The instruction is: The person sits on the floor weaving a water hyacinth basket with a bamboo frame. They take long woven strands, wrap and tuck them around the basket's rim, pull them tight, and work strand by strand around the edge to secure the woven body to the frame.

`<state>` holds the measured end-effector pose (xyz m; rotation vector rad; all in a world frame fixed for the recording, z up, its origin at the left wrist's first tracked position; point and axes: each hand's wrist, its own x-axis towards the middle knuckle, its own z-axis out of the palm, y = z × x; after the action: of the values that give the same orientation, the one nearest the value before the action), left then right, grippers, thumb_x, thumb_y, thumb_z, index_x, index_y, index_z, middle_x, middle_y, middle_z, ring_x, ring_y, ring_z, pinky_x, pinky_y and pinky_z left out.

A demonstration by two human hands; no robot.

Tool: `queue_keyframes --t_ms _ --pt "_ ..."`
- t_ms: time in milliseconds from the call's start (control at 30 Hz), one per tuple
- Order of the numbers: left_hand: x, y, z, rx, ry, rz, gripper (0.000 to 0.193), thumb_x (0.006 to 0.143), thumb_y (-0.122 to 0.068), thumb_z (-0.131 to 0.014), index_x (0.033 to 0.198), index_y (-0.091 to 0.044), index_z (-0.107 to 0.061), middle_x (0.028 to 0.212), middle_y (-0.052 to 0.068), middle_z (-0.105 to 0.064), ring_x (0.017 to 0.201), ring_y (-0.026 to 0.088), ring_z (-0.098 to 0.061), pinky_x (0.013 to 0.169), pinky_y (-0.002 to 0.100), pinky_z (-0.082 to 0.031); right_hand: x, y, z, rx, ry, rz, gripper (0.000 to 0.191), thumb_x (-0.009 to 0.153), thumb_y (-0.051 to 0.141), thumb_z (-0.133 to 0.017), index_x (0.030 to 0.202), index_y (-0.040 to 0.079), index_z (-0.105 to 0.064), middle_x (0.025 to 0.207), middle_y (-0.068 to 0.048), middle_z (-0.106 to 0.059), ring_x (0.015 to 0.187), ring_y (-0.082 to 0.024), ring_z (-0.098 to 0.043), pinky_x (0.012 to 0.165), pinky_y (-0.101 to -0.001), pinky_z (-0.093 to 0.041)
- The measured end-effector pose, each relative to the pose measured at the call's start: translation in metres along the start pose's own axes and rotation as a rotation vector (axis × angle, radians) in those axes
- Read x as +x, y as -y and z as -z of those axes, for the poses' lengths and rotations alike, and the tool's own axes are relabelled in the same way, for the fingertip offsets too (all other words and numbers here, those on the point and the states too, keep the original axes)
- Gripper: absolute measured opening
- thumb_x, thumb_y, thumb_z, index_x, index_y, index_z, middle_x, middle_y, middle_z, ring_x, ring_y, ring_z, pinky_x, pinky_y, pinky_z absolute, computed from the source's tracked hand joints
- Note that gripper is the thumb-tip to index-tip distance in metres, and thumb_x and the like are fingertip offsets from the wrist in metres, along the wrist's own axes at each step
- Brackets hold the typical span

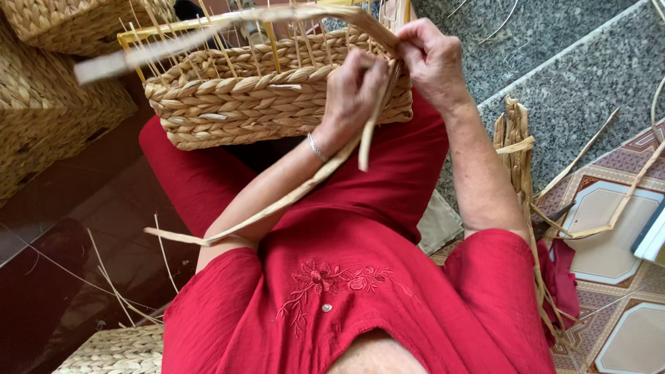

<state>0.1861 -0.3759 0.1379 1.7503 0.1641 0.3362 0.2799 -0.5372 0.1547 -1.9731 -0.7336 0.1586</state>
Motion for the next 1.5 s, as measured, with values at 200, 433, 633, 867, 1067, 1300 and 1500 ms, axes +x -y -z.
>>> queue_keyframes --t_ms 200,433,633,867,1067,1300,1500 --pt "-0.020 -0.009 0.019 0.329 0.197 -0.519 0.021 0.097 -0.006 -0.071 0.117 -0.006 -0.063 0.121 0.013 -0.069 0.115 0.029 -0.065 0.100 0.041 -0.056 0.011 0.004 -0.011 -0.388 0.009 0.325 0.005 0.099 0.003 -0.078 0.102 0.008 -0.077 0.093 -0.009 -0.074 0.087 -0.020 -0.071 0.080 -0.0313 -0.060" --pt "0.001 0.004 0.100 0.995 -0.028 -0.579 0.032 0.088 -0.006 -0.072 0.117 -0.006 -0.058 0.136 0.019 -0.056 0.127 0.036 -0.049 0.106 0.054 -0.035 0.000 0.011 0.002 -0.195 0.142 0.149 0.013 0.102 0.003 -0.074 0.114 0.003 -0.075 0.104 -0.011 -0.072 0.089 -0.017 -0.071 0.079 -0.0274 -0.063" --pt "-0.033 0.015 0.109 0.932 0.233 -0.468 0.027 0.087 0.001 -0.067 0.111 -0.008 -0.060 0.105 0.013 -0.059 0.104 0.030 -0.058 0.092 0.046 -0.049 0.004 -0.002 -0.012 -0.202 -0.069 0.050 0.007 0.105 0.004 -0.076 0.099 0.003 -0.074 0.088 -0.006 -0.075 0.077 -0.013 -0.073 0.066 -0.0277 -0.063" --pt "-0.047 0.009 0.102 0.905 0.268 -0.335 0.035 0.089 -0.010 -0.071 0.120 -0.008 -0.057 0.111 0.013 -0.056 0.109 0.032 -0.057 0.088 0.044 -0.050 0.016 0.009 -0.030 -0.273 -0.219 0.126 0.035 0.095 0.004 -0.075 0.125 -0.006 -0.060 0.088 -0.007 -0.067 0.068 -0.019 -0.069 0.060 -0.0298 -0.061" --pt "-0.053 -0.007 0.084 0.931 0.124 -0.662 0.090 0.082 -0.045 -0.075 0.151 0.000 -0.038 0.151 0.025 -0.038 0.136 0.040 -0.043 0.109 0.065 -0.028 0.014 0.013 -0.038 -0.605 -0.126 0.490 0.014 0.097 0.000 -0.072 0.107 0.008 -0.066 0.103 -0.011 -0.067 0.095 -0.028 -0.074 0.083 -0.0346 -0.064" --pt "-0.031 0.016 0.080 0.399 0.175 -0.436 0.035 0.104 -0.004 -0.069 0.138 -0.012 -0.063 0.125 0.008 -0.068 0.095 0.020 -0.063 0.080 0.035 -0.056 0.018 0.012 0.006 -0.137 0.293 0.080 0.022 0.106 0.000 -0.067 0.125 0.008 -0.074 0.112 -0.010 -0.073 0.100 -0.020 -0.072 0.086 -0.0329 -0.063" --pt "0.013 0.012 0.083 -0.014 0.081 -0.396 0.024 0.110 -0.008 -0.064 0.134 -0.013 -0.063 0.116 0.006 -0.071 0.102 0.018 -0.071 0.084 0.029 -0.062 0.022 0.023 0.010 -0.127 0.376 0.073 0.028 0.096 0.002 -0.075 0.123 0.006 -0.074 0.109 -0.010 -0.073 0.094 -0.019 -0.069 0.084 -0.0308 -0.060"
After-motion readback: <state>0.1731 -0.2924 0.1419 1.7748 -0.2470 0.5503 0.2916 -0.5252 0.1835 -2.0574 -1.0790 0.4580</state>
